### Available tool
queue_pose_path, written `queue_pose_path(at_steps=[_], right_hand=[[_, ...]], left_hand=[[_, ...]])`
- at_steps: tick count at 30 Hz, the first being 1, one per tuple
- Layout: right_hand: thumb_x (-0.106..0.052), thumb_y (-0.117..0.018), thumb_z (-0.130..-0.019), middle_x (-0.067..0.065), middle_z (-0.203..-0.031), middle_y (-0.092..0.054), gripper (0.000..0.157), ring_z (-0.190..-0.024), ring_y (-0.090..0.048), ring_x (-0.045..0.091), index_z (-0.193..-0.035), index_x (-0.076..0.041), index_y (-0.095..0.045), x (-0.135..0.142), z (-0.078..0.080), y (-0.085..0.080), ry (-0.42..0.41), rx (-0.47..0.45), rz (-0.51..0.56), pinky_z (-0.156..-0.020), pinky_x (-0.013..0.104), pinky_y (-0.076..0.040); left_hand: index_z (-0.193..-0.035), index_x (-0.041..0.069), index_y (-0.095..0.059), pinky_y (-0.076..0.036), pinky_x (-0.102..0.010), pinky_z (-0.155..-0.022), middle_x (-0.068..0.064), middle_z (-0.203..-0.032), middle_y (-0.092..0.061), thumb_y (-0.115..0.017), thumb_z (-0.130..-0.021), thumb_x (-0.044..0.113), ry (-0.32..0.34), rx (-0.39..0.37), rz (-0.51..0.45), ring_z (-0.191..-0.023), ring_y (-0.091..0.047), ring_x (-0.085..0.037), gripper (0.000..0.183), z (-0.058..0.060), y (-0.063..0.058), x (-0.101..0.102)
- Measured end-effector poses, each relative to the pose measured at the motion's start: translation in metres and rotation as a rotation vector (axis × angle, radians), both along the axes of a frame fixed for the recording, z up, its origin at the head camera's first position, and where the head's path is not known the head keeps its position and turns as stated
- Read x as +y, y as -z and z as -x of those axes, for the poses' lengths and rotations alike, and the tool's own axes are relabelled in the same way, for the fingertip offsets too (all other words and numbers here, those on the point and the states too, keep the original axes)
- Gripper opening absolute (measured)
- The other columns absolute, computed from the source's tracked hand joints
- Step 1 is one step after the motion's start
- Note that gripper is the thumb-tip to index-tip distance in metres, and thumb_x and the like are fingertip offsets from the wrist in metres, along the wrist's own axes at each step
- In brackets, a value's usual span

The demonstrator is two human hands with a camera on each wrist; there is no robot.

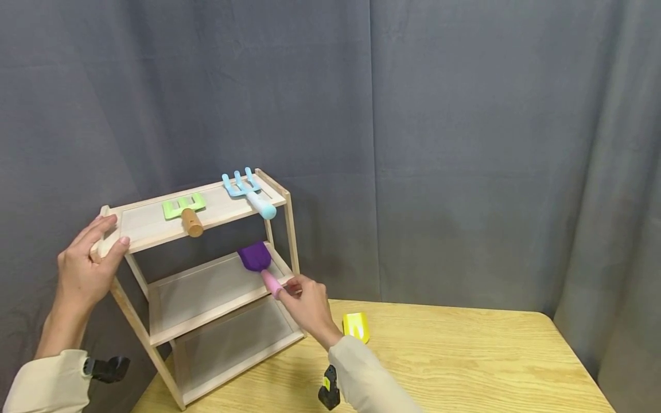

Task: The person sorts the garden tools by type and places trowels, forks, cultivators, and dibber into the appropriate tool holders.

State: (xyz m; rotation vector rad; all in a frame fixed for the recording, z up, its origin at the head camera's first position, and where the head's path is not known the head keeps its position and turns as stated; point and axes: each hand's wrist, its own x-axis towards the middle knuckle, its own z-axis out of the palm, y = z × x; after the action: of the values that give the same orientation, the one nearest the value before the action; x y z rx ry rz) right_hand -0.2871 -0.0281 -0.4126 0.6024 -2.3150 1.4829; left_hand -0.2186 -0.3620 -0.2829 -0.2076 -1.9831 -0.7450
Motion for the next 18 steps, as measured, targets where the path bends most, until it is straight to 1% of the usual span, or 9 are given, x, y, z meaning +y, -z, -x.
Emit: queue_pose_path(at_steps=[5,9,15,18], right_hand=[[-0.019,-0.063,-0.090,-0.001,-0.087,-0.071,0.017,-0.077,-0.066,0.014,-0.097,-0.006,-0.072,0.007,-0.002,0.001,-0.003,0.047,-0.026,-0.070,0.029,-0.053],[-0.019,-0.061,-0.094,-0.004,-0.088,-0.071,0.018,-0.080,-0.066,0.011,-0.100,-0.006,-0.072,0.014,-0.002,0.003,-0.016,0.066,-0.034,-0.074,0.030,-0.053],[-0.019,-0.059,-0.094,0.000,-0.093,-0.070,0.021,-0.085,-0.067,0.016,-0.102,-0.004,-0.070,0.023,-0.004,0.005,-0.033,0.100,-0.079,-0.078,0.037,-0.054],[-0.021,-0.059,-0.094,0.004,-0.099,-0.070,0.023,-0.090,-0.066,0.017,-0.105,-0.005,-0.070,0.027,-0.006,0.006,-0.031,0.112,-0.115,-0.078,0.039,-0.054]], left_hand=[[-0.129,-0.002,-0.060,-0.029,-0.029,-0.107,-0.022,-0.134,-0.054,-0.067,-0.085,0.022,-0.001,-0.006,-0.002,-0.131,-0.044,-0.031,0.050,-0.001,0.000,0.000],[-0.128,-0.002,-0.060,-0.029,-0.030,-0.107,-0.022,-0.134,-0.054,-0.066,-0.085,0.021,0.004,-0.007,0.003,-0.131,-0.044,-0.033,0.049,-0.001,0.000,0.000],[-0.127,-0.003,-0.061,-0.029,-0.025,-0.106,-0.021,-0.133,-0.056,-0.067,-0.085,0.020,0.001,0.006,0.009,-0.130,-0.045,-0.032,0.048,0.000,0.001,-0.001],[-0.127,-0.003,-0.061,-0.029,-0.025,-0.106,-0.020,-0.133,-0.056,-0.067,-0.085,0.020,0.002,0.006,0.010,-0.131,-0.045,-0.031,0.048,0.000,0.001,-0.001]])
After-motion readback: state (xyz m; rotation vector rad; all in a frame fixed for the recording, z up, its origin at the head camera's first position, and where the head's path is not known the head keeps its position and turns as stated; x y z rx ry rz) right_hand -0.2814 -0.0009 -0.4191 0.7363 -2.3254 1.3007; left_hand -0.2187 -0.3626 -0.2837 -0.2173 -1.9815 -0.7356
